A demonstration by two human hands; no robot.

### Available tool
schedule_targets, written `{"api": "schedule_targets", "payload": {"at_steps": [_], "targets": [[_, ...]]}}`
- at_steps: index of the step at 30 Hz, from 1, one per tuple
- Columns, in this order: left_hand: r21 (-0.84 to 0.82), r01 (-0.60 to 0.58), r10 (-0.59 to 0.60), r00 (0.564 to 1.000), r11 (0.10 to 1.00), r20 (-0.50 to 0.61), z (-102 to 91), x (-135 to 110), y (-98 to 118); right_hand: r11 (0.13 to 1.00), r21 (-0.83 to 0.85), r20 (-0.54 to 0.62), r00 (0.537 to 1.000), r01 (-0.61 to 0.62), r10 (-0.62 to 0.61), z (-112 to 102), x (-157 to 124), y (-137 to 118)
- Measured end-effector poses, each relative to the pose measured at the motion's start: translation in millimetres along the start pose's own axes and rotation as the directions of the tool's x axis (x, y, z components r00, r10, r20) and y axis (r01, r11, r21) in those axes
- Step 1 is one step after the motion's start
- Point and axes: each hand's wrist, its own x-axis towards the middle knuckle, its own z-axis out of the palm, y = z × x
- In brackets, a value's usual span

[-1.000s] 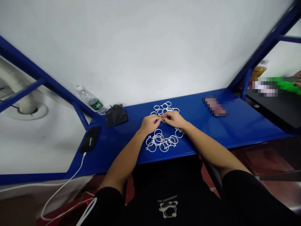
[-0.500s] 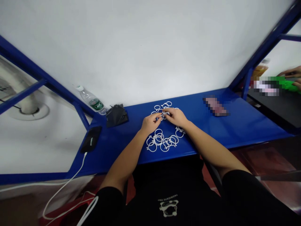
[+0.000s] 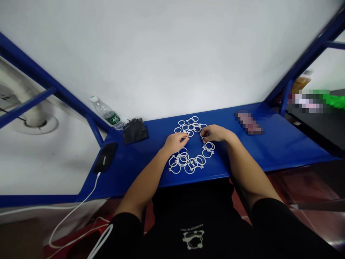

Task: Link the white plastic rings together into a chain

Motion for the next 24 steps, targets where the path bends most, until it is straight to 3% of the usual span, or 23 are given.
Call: {"api": "schedule_targets", "payload": {"at_steps": [2,4,7,9,11,13,16,19,22,24], "targets": [[0.0,0.01,-0.01,1.0,1.0,0.024,0.1,0,0,1.0,0.028,0.046,0.999,-0.001,-0.001,-1,-1,6],[0.001,0.01,-0.01,0.999,1.0,0.047,0.0,0,0,1.0,0.016,0.022,1.0,-0.013,0.013,2,1,7],[0.0,0.011,-0.011,0.998,1.0,0.062,-0.8,0,1,0.996,-0.083,-0.137,0.99,-0.028,0.017,11,8,0],[0.0,0.016,-0.016,0.998,1.0,0.067,-1.7,0,1,0.99,-0.138,-0.28,0.96,-0.029,-0.011,16,13,-5],[-0.002,0.026,-0.026,0.997,1.0,0.072,-2.5,0,2,0.989,-0.145,-0.346,0.937,-0.002,-0.048,20,15,-8],[-0.002,0.035,-0.035,0.996,0.999,0.076,-2.8,0,3,0.989,-0.126,-0.329,0.937,0.08,-0.118,20,16,-8],[0.002,0.038,-0.038,0.996,0.999,0.083,-2.6,1,4,0.97,-0.067,-0.211,0.947,0.233,-0.242,21,16,-4],[0.007,0.043,-0.043,0.994,0.999,0.098,-2.4,1,4,0.96,-0.031,-0.12,0.953,0.278,-0.28,25,17,-2],[0.016,0.046,-0.047,0.99,0.999,0.135,-2.8,1,4,0.958,-0.048,-0.143,0.948,0.282,-0.286,29,20,-3],[0.022,0.046,-0.049,0.986,0.999,0.157,-3.0,1,4,0.944,-0.051,-0.207,0.921,0.327,-0.33,32,21,-7]]}}
